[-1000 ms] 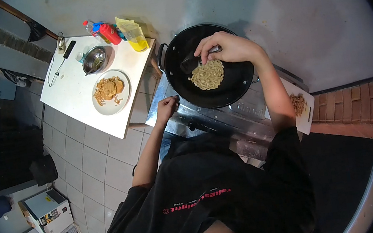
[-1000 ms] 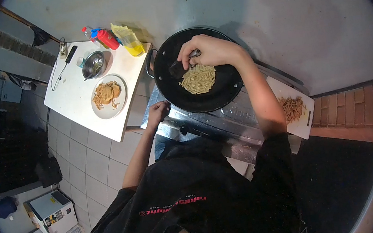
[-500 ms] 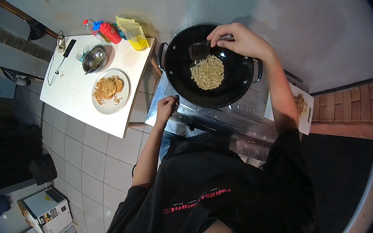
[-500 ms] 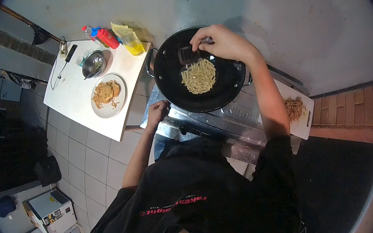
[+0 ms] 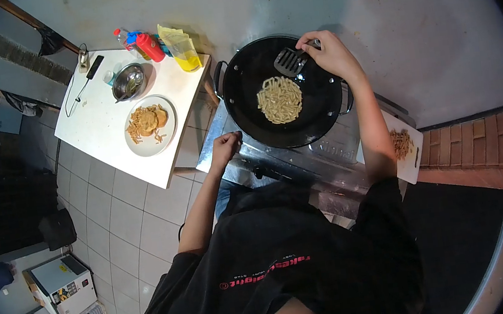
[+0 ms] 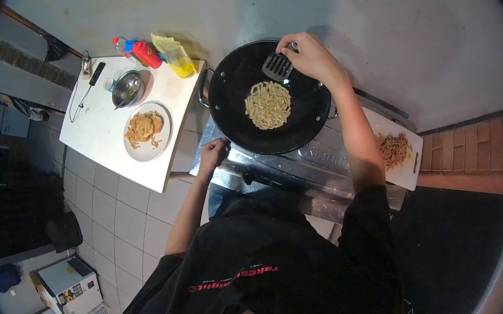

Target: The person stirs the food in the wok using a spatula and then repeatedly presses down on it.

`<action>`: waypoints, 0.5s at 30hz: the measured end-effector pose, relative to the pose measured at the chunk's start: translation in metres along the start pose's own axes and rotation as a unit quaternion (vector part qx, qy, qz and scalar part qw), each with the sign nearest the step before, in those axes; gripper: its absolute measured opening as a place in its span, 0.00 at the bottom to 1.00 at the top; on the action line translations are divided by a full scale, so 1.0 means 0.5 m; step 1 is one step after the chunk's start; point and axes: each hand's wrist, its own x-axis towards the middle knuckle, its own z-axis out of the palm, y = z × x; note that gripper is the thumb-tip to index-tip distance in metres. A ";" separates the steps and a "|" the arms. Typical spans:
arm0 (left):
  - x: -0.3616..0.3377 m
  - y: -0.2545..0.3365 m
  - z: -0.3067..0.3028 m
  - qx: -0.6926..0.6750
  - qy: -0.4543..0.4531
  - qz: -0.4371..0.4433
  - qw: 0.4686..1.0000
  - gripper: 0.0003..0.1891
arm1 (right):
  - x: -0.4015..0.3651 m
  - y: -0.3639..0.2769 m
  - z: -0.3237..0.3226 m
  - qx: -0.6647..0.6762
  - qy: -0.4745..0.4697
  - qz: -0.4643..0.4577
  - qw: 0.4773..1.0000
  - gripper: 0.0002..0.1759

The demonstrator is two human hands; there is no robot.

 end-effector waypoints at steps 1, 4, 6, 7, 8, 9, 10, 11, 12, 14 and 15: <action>0.003 -0.007 -0.003 -0.003 -0.004 0.001 1.000 0.21 | -0.003 -0.004 0.003 0.001 -0.001 0.001 1.000 0.09; 0.011 -0.021 -0.006 -0.015 -0.003 0.003 1.000 0.21 | -0.009 -0.011 0.011 0.161 -0.033 0.048 0.985 0.09; 0.009 -0.020 -0.007 -0.012 -0.003 -0.001 1.000 0.21 | -0.008 -0.003 0.020 0.178 -0.034 0.028 0.983 0.10; 0.008 -0.018 -0.007 -0.009 -0.003 -0.005 1.000 0.20 | -0.011 -0.010 0.017 0.178 -0.034 0.028 0.983 0.10; 0.008 -0.016 -0.007 -0.008 -0.003 -0.005 1.000 0.20 | -0.016 -0.018 0.012 0.168 -0.032 0.018 0.985 0.09; 0.007 -0.015 -0.007 -0.007 -0.002 -0.009 1.000 0.20 | -0.020 -0.027 0.007 0.158 -0.030 0.007 0.987 0.08; 0.007 -0.016 -0.008 -0.005 0.000 -0.015 1.000 0.20 | -0.024 -0.036 0.000 0.159 -0.030 0.008 0.987 0.08; 0.007 -0.018 -0.008 -0.005 -0.001 -0.016 1.000 0.20 | -0.029 -0.044 -0.007 0.155 -0.029 0.005 0.988 0.09; 0.009 -0.019 -0.008 -0.010 -0.004 -0.005 1.000 0.20 | -0.035 -0.050 -0.014 0.150 -0.027 0.002 0.988 0.09; 0.006 -0.012 -0.004 -0.014 -0.009 0.006 1.000 0.20 | -0.043 -0.053 -0.025 0.140 -0.024 -0.018 0.990 0.09; 0.003 -0.007 -0.004 -0.011 -0.009 -0.002 1.000 0.20 | -0.046 -0.055 -0.030 0.130 -0.020 -0.040 0.990 0.08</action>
